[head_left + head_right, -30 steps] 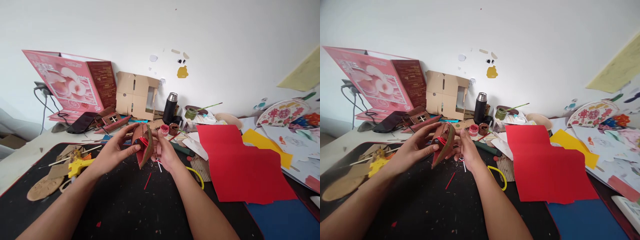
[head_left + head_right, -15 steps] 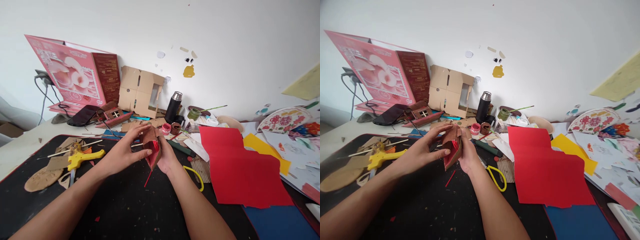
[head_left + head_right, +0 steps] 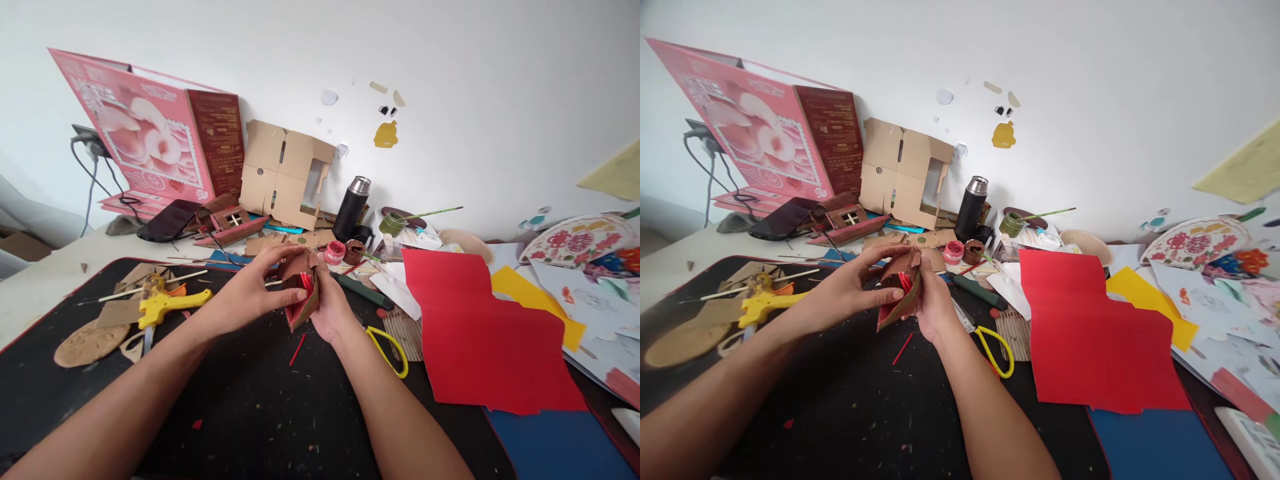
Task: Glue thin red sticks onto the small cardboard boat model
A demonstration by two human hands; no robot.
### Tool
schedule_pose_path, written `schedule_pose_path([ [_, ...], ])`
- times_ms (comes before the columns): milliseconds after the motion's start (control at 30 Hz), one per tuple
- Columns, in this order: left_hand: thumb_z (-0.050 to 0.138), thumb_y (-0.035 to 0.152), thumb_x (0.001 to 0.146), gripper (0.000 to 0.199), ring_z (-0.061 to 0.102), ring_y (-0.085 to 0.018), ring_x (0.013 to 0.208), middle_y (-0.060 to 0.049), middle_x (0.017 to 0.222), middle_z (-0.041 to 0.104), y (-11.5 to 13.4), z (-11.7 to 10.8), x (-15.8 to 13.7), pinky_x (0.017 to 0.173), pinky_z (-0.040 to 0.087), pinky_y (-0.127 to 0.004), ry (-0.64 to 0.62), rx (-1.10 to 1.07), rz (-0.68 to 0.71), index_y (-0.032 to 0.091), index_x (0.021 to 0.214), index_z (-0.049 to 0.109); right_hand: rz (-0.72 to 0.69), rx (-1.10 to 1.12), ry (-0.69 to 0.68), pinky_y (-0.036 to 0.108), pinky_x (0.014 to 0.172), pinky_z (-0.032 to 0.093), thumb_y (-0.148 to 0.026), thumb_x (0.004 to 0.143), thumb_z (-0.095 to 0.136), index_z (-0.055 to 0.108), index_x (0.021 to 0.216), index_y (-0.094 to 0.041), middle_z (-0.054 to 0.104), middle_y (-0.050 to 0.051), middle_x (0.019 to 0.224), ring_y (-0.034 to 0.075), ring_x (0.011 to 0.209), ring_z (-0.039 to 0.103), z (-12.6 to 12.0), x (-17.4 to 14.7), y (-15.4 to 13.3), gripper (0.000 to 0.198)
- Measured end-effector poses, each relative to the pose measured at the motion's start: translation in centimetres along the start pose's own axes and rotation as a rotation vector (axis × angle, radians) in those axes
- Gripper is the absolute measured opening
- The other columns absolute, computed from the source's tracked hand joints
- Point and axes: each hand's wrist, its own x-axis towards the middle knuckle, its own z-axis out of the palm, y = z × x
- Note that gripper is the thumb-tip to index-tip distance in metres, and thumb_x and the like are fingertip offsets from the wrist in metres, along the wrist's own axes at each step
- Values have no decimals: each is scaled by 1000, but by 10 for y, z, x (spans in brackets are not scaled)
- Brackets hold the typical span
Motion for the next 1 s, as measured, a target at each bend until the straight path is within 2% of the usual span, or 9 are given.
schedule_pose_path([
  [100, 81, 53, 86, 69, 46, -38, 155, -7, 166, 51, -1, 0, 0, 125, 46, -53, 8, 24, -4, 31, 148, 58, 85, 76, -5, 27, 50, 49, -79, 93, 63, 74, 99, -22, 74, 3, 73, 20, 61, 70, 1, 0, 0, 59],
  [200, 80, 51, 87, 69, 49, -37, 152, -7, 163, 53, -2, 1, 1, 124, 47, -52, 11, 35, -6, 31, 149, 58, 111, 96, -8, 27, 49, 49, -78, 93, 64, 75, 100, -21, 72, 3, 70, 20, 58, 69, 1, -1, 0, 59],
  [400, 79, 50, 86, 69, 53, -37, 149, -8, 161, 55, -2, 2, 1, 125, 46, -55, 15, 32, -14, 32, 149, 59, 96, 71, -37, 27, 48, 49, -81, 91, 64, 75, 101, -21, 71, 3, 68, 21, 58, 69, 0, -2, 0, 62],
  [667, 80, 52, 87, 71, 50, -36, 152, -9, 164, 51, -4, 3, -1, 127, 43, -51, 16, 41, 26, 31, 151, 56, 118, 98, -24, 26, 48, 48, -80, 91, 65, 77, 104, -20, 76, 5, 76, 19, 58, 68, 2, -3, -1, 62],
  [867, 79, 54, 87, 68, 54, -35, 147, -8, 159, 55, -4, 5, -2, 125, 45, -52, 42, 53, 1, 31, 148, 58, 100, 78, -37, 27, 47, 48, -80, 92, 64, 77, 107, -20, 77, 5, 77, 19, 55, 68, 1, -2, 3, 63],
  [1000, 78, 54, 88, 68, 53, -35, 148, -8, 159, 56, -2, 5, -2, 125, 46, -52, 45, 78, 2, 32, 149, 58, 93, 63, -51, 28, 48, 48, -80, 93, 62, 76, 103, -21, 76, 5, 76, 19, 55, 67, 0, -1, 5, 62],
])
